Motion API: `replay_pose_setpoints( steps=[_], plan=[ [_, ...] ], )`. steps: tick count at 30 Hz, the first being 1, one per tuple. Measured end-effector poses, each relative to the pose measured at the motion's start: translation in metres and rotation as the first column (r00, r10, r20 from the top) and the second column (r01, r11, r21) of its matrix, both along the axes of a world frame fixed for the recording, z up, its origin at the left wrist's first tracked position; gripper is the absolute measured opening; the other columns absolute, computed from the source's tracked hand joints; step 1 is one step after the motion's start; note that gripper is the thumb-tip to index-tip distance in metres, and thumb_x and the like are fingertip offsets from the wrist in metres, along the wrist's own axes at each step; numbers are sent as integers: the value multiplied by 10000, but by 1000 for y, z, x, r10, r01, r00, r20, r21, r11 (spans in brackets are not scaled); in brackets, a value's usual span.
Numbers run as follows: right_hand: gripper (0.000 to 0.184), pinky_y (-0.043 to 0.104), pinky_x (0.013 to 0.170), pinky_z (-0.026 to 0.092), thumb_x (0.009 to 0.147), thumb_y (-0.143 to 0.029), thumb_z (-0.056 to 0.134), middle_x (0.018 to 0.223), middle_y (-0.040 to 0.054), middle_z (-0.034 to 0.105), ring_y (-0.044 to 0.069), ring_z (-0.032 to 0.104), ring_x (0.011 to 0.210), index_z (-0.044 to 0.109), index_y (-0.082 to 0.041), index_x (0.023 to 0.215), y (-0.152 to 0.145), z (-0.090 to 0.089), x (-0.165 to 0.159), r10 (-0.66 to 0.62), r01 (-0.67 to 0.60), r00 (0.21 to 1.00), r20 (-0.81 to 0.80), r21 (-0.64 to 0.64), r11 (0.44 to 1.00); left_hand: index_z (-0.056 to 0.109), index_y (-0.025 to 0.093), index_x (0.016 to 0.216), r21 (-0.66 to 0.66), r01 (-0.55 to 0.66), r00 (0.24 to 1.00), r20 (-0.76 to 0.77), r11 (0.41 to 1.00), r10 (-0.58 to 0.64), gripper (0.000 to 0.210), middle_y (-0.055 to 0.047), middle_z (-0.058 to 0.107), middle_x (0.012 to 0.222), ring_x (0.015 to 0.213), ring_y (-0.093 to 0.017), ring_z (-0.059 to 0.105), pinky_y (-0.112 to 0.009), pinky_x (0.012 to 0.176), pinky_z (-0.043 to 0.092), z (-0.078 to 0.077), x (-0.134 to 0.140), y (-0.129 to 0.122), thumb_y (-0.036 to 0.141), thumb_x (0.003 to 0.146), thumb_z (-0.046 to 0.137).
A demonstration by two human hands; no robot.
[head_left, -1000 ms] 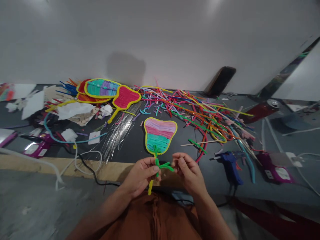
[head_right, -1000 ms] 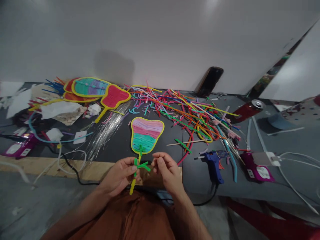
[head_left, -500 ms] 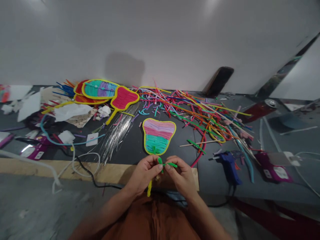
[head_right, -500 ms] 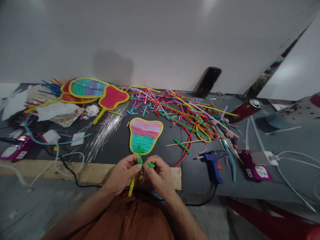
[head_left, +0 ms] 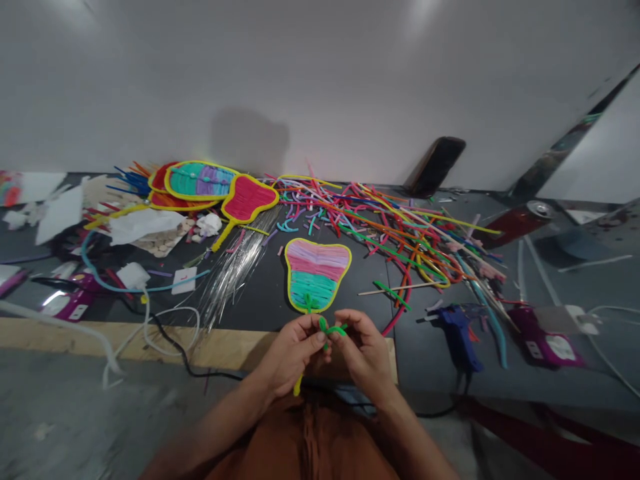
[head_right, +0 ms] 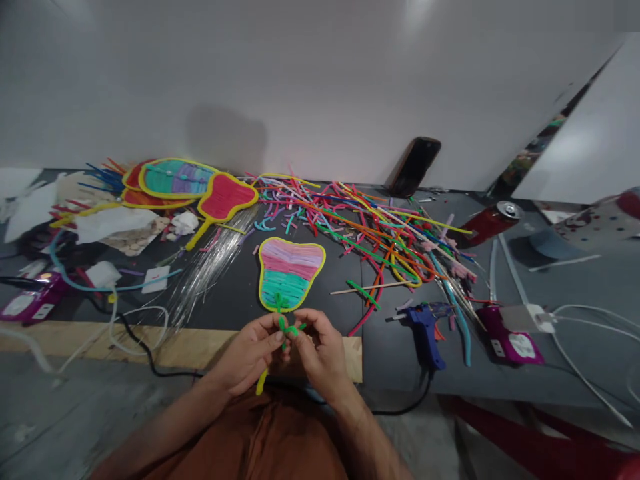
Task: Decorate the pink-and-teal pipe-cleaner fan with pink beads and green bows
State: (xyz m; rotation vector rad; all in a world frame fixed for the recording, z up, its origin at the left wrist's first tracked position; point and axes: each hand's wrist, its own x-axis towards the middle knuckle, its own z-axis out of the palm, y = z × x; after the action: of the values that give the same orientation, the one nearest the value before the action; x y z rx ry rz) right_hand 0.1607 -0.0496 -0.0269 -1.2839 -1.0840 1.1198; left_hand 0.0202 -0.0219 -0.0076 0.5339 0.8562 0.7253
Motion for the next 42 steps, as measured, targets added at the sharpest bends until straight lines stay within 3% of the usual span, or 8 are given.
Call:
replay_pose_setpoints(
  steps=[11, 15, 21, 24, 26, 30, 36, 42],
  plan=[
    [170, 231, 466, 462, 773, -357, 634, 616, -22, 576, 116, 552, 506, 533, -228, 819, 2, 14, -12, -133, 124, 981, -143, -72, 990, 571, 131, 767, -71, -9, 998, 63, 997, 14, 376, 24, 592, 602, 507, -67, 533, -190, 536, 464, 3, 2, 3, 332, 588, 833],
    [179, 226, 476, 477, 769, -348, 649, 636, -27, 572, 107, 553, 506, 535, -221, 824, 0, 9, -13, -118, 106, 974, -193, -72, 992, 579, 132, 753, -31, -24, 1000, 5, 999, 24, 355, 21, 606, 602, 498, -70, 546, -199, 553, 467, 1, 3, 3, 334, 595, 824],
    [221, 235, 554, 515, 737, -303, 697, 745, -12, 594, 110, 584, 592, 542, -225, 873, -3, 6, -12, -184, 183, 957, -223, -24, 983, 601, 128, 740, 23, -52, 997, -48, 998, 53, 340, 25, 604, 638, 543, -69, 545, -187, 553, 457, 3, 6, 7, 334, 588, 826],
    [387, 261, 604, 531, 715, -272, 723, 816, -1, 636, 129, 615, 653, 542, -249, 1057, -1, 6, -6, -93, 85, 947, -306, -39, 996, 601, 129, 735, 5, -76, 997, -10, 997, 76, 352, 21, 607, 641, 550, -70, 544, -185, 545, 464, 8, 6, 11, 330, 569, 838],
    [386, 275, 650, 529, 728, -263, 712, 869, 20, 657, 144, 624, 717, 573, -247, 1088, 2, 5, 0, -17, 7, 956, -294, -37, 999, 599, 128, 748, -10, -42, 999, 32, 999, 42, 352, 15, 613, 637, 531, -69, 549, -186, 533, 467, 11, 4, 13, 327, 579, 835],
    [88, 281, 712, 501, 807, -242, 637, 847, 28, 655, 153, 613, 778, 679, -231, 884, 7, 2, 9, 85, -75, 986, -145, 75, 994, 592, 124, 774, -22, 73, 995, 75, 997, -71, 343, 23, 595, 584, 468, -66, 560, -183, 510, 466, 13, 0, 16, 336, 619, 813],
    [87, 278, 681, 483, 824, -207, 621, 801, 30, 641, 151, 596, 753, 698, -238, 853, 12, 1, 14, 178, -169, 984, -6, 279, 945, 589, 116, 763, -19, 116, 993, 28, 993, -115, 357, 4, 623, 656, 467, -58, 565, -166, 480, 469, 11, -1, 16, 331, 599, 822],
    [72, 262, 645, 471, 827, -235, 614, 740, 19, 605, 143, 574, 705, 630, -212, 761, 13, 3, 17, 216, -220, 975, 48, 303, 927, 530, 163, 870, 117, 121, 991, -66, 986, -114, 378, 30, 622, 646, 507, -76, 563, -197, 502, 507, 10, 1, 13, 300, 639, 796]
  ],
)
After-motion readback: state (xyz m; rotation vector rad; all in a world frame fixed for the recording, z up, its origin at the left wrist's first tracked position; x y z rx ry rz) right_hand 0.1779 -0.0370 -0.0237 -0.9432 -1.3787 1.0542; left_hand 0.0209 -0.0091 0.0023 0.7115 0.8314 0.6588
